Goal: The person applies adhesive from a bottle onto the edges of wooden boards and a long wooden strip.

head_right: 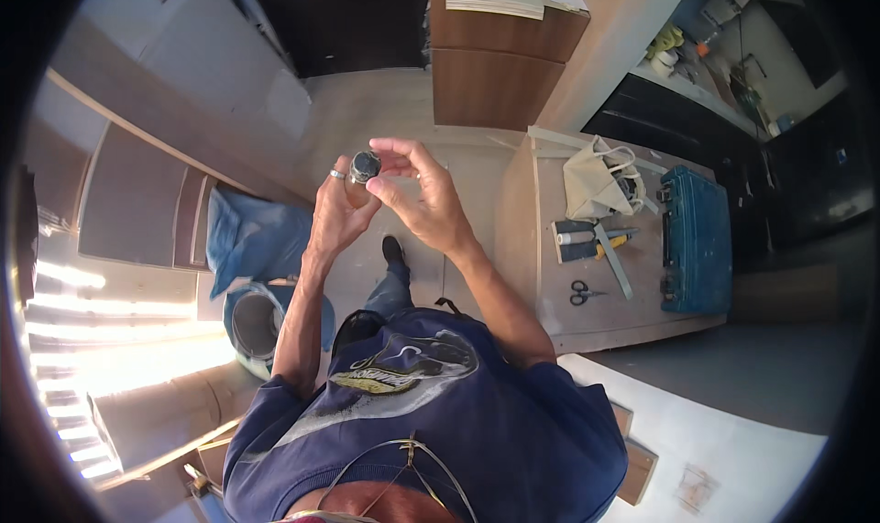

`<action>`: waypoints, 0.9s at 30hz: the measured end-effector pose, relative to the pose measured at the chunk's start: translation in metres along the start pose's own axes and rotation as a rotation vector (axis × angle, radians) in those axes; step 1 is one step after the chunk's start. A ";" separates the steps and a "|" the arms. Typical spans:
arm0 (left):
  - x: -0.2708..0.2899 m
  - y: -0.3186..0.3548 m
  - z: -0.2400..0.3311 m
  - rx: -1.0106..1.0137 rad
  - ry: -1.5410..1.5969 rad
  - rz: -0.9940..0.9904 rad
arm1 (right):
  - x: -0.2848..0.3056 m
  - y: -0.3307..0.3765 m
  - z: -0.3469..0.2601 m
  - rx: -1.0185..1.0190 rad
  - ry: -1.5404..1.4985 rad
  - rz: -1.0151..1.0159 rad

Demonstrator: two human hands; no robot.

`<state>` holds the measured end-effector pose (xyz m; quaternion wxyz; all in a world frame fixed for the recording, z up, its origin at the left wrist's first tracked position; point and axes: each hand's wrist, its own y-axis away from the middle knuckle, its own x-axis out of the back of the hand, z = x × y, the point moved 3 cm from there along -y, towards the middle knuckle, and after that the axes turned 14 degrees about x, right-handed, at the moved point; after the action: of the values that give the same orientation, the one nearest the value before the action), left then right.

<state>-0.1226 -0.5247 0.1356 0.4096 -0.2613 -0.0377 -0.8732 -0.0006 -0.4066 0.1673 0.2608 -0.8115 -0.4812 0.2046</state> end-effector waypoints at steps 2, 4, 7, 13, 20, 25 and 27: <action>-0.011 -0.054 -0.015 -0.040 0.039 -0.040 | 0.012 -0.032 0.032 0.004 0.068 0.026; -0.022 -0.113 -0.031 -0.073 0.082 -0.095 | 0.026 -0.065 0.061 0.028 0.160 0.002; -0.059 -0.218 -0.048 -0.277 0.113 -0.249 | 0.055 -0.113 0.108 0.136 0.297 0.030; -0.064 -0.368 -0.088 -0.171 0.188 -0.463 | 0.094 -0.189 0.201 -0.018 0.210 0.267; -0.151 -0.407 -0.051 -0.165 0.161 -1.051 | 0.200 0.016 0.257 -0.397 1.171 0.844; -0.224 -0.407 -0.038 -0.192 0.158 -1.346 | 0.260 0.242 0.176 -0.658 1.667 1.689; -0.268 -0.393 -0.033 -0.262 0.127 -1.471 | 0.266 0.332 0.130 -0.915 1.934 1.703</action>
<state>-0.2842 -0.0877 0.0348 -0.3128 -0.1645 -0.0747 -0.9325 0.2678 -0.2739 -0.1615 -0.0046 -0.6847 0.5114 -0.5194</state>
